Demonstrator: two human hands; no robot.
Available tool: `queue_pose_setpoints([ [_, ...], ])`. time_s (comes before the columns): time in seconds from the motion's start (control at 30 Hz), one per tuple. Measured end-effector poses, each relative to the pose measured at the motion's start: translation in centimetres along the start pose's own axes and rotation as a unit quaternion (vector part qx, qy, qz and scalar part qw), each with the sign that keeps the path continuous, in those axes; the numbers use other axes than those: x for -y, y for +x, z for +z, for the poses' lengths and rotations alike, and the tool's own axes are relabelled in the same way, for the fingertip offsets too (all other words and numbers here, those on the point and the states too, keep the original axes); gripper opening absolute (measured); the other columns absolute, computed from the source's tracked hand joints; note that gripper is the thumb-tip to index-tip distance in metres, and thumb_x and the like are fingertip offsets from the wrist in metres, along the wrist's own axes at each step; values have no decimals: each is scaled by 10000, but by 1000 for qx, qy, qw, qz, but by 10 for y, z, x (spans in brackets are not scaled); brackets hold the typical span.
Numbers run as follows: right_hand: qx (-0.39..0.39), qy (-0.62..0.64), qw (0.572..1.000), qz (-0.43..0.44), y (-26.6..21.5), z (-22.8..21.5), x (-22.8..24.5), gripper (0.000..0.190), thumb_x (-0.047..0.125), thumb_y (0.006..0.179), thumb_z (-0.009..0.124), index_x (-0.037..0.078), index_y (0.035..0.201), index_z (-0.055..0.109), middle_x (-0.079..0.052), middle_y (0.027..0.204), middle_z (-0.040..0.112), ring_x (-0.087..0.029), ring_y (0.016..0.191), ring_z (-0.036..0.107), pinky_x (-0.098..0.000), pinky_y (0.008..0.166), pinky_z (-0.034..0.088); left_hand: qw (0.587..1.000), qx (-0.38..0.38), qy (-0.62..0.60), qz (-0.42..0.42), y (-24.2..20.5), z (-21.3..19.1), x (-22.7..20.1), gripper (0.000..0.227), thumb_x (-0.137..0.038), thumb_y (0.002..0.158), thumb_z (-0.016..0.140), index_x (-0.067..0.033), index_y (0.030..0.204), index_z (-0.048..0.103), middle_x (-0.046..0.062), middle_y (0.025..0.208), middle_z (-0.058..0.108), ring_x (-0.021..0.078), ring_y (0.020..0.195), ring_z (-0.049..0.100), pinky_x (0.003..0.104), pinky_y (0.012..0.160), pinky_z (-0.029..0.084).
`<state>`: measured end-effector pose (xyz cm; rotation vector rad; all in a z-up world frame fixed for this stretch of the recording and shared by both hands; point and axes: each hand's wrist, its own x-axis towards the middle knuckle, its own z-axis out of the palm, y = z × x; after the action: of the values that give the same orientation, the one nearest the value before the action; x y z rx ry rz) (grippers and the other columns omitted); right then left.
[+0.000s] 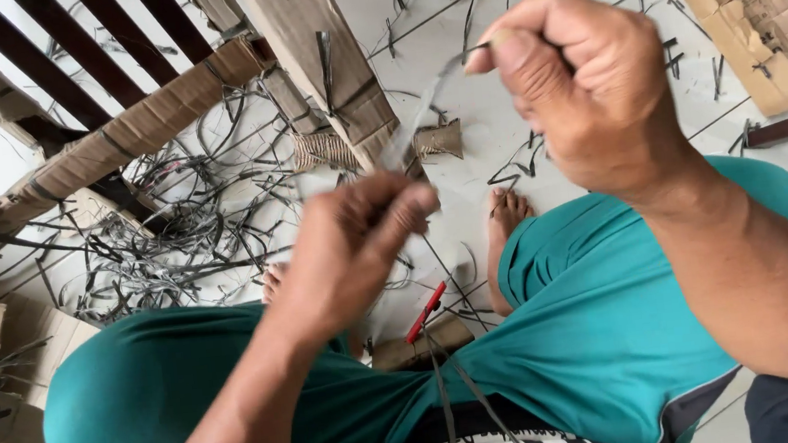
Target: The person sits on the floor and wraps a wooden chair with cardboard and black plastic ties. They use a utility knife to cut the ties and their hands to secure the cardboard around the chair legs and frame.
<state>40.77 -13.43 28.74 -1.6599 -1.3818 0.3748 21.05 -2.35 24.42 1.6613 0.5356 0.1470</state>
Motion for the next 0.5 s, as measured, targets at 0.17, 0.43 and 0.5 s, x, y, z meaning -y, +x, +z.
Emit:
queue_pose_setpoints([
  [0.17,-89,70,991,69,2,-10,-6,276,140,1182,480,-80,1041,568,-106,735,508,-142,574,446,-251,507,370,927,187,283,-161,1,70,89,373,-369,1034,491,-116,901,732,135,793,739,307,676,689,466,628,542],
  [0.43,-88,91,989,79,2,-11,-14,217,96,1151,475,-40,1032,596,-94,773,577,-125,590,498,-208,449,416,853,193,261,-409,-17,142,279,657,-363,928,760,-47,1381,405,118,1121,697,270,995,699,366,688,548],
  [0.5,-86,88,988,90,4,-11,-12,239,120,1145,477,-48,1028,601,-79,729,533,-123,587,473,-218,462,404,846,200,264,-417,-12,134,263,399,-259,956,688,-81,1277,529,94,1077,677,221,932,668,310,691,547],
])
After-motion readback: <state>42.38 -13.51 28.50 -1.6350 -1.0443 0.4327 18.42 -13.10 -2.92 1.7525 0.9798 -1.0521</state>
